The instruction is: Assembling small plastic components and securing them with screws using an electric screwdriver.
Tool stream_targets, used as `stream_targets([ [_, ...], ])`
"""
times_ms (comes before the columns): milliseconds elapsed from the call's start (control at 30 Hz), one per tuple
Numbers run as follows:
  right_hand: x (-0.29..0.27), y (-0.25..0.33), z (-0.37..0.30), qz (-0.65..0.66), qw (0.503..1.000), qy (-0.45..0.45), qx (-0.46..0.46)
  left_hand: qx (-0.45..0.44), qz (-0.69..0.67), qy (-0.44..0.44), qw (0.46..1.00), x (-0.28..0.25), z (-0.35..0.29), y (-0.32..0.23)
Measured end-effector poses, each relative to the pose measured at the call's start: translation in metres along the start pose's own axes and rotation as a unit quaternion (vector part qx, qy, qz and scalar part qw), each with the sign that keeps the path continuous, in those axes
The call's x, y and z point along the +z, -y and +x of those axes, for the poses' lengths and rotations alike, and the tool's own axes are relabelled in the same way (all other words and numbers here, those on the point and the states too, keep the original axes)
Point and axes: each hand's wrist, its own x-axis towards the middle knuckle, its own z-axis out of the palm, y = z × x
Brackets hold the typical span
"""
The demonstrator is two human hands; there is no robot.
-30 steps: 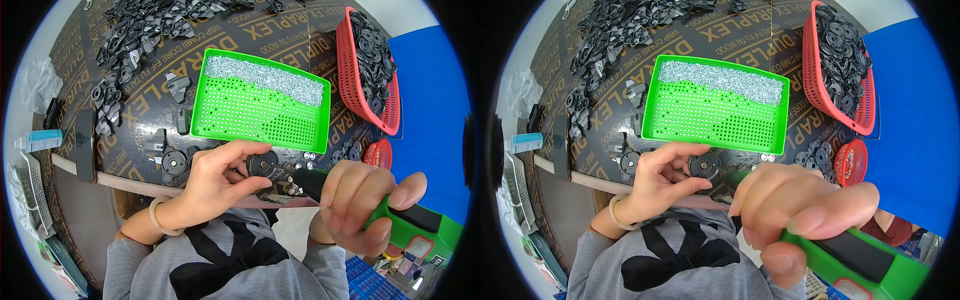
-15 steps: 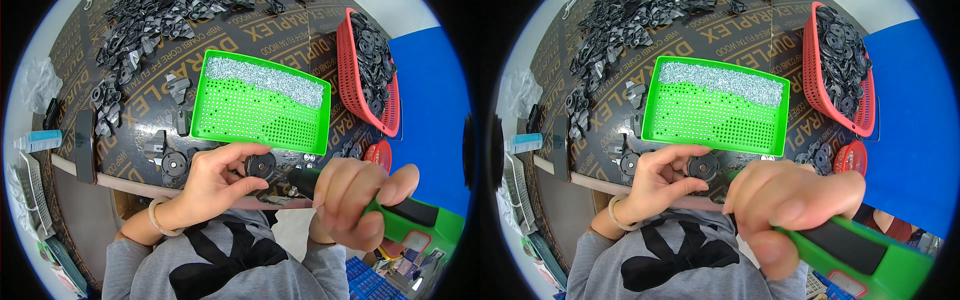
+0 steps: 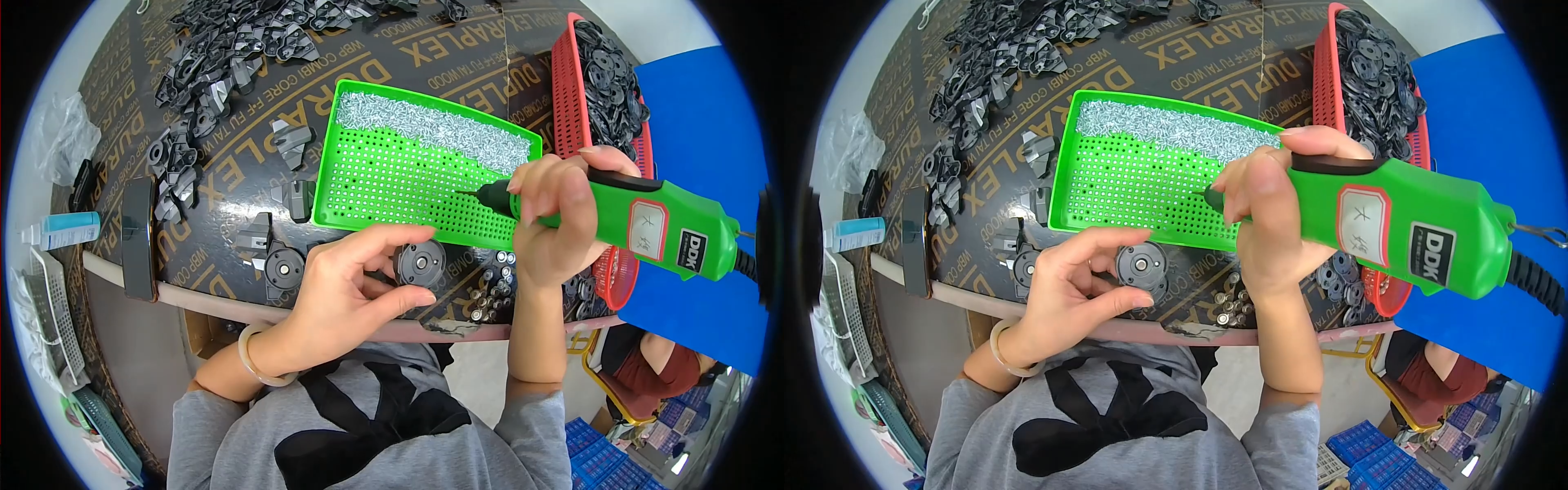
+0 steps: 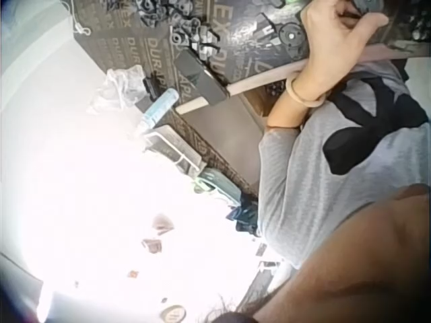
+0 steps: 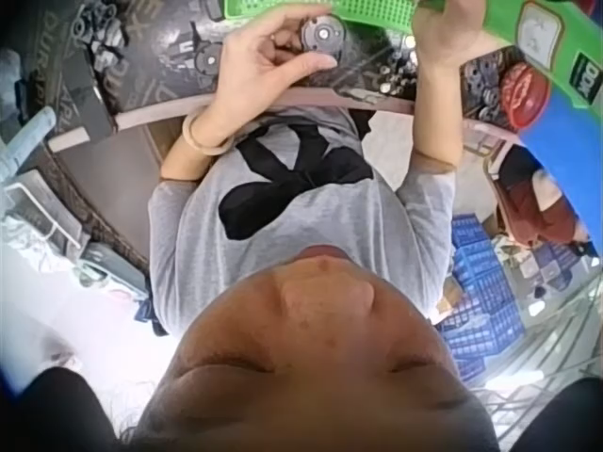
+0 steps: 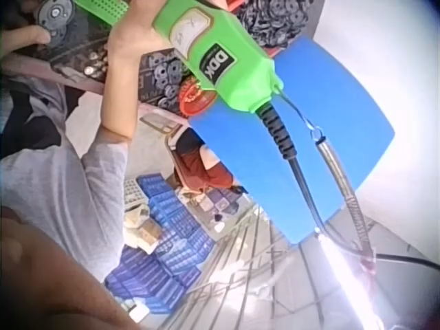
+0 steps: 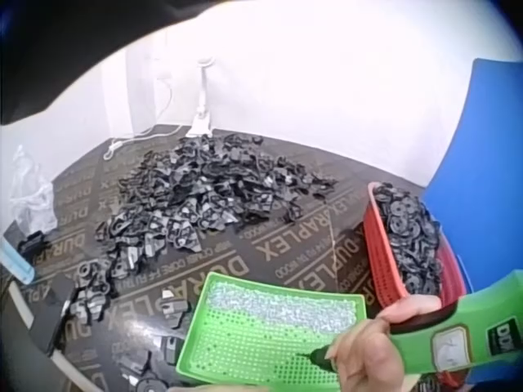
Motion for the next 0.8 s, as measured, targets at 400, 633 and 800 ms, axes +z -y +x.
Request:
stream_targets([
  [400,0.002,-0.001,-0.003,-0.016,1.000,-0.009,0.007,0.012,-0.017,0.003,1.000,0.000,0.001,0.003],
  [633,-0.004,0.017,0.000,0.034,0.997,0.052,-0.038,-0.012,0.013,0.009,1.000,-0.002,0.001,0.001],
  [800,0.005,0.084,-0.003,0.065,0.984,0.164,0.026,-0.010,-0.009,0.011,1.000,0.004,0.002,0.000],
])
